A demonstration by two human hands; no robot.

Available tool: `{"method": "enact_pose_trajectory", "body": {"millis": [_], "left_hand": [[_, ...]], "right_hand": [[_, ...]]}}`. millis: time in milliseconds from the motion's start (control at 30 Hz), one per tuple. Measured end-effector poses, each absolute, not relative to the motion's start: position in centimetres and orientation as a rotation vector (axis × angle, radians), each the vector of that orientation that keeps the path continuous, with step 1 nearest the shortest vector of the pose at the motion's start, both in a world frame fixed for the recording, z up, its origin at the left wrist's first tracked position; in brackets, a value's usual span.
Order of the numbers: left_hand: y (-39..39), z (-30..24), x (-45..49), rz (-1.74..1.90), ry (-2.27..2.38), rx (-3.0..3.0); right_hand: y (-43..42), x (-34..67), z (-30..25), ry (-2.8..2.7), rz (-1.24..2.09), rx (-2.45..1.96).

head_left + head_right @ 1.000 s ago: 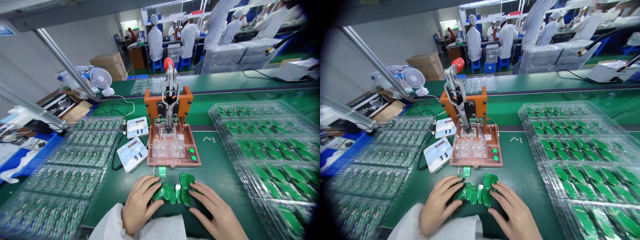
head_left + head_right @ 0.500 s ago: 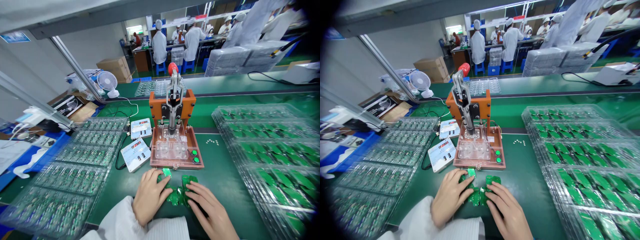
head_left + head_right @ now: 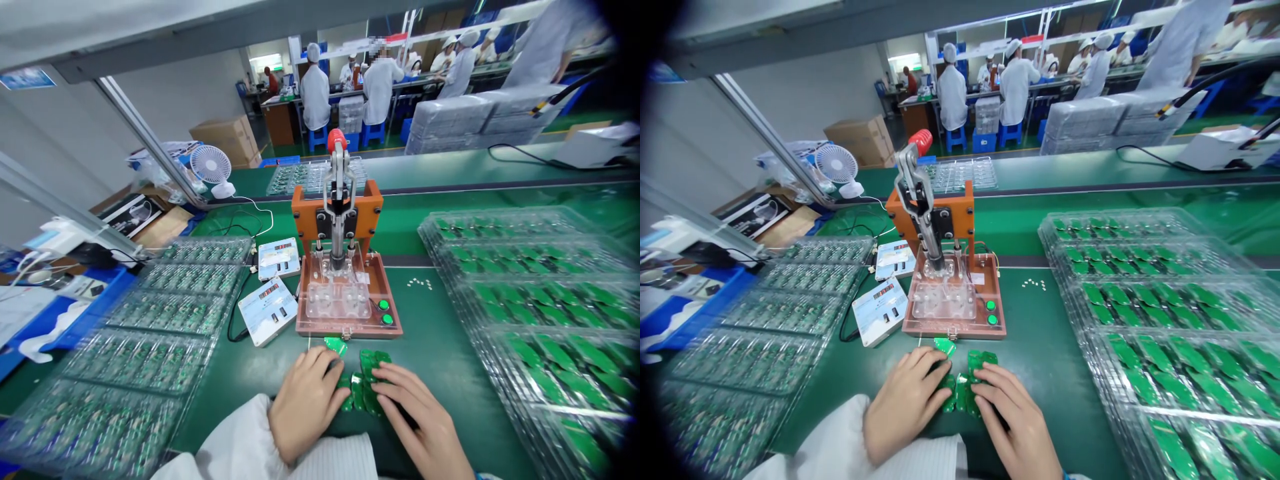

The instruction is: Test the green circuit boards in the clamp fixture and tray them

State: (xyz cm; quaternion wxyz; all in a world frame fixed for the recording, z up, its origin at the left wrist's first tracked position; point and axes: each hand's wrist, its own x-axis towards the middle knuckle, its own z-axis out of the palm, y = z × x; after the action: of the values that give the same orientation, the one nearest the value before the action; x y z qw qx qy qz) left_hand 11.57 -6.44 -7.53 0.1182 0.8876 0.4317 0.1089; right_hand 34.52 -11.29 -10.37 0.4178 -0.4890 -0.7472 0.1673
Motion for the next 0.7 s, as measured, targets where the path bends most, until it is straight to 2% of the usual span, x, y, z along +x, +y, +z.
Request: {"method": "enact_pose_trajectory", "body": {"millis": [267, 700], "left_hand": [[-6.2, -8.9, 11.3, 0.244, 1.260, 2.818], [-6.3, -8.0, 12.2, 0.236, 1.236, 2.715]], "right_hand": [[-11.2, 34.5, -10.4, -1.843, 0.439, -1.242], [-11.2, 34.7, -10.5, -1.822, 0.446, -1.237]]}}
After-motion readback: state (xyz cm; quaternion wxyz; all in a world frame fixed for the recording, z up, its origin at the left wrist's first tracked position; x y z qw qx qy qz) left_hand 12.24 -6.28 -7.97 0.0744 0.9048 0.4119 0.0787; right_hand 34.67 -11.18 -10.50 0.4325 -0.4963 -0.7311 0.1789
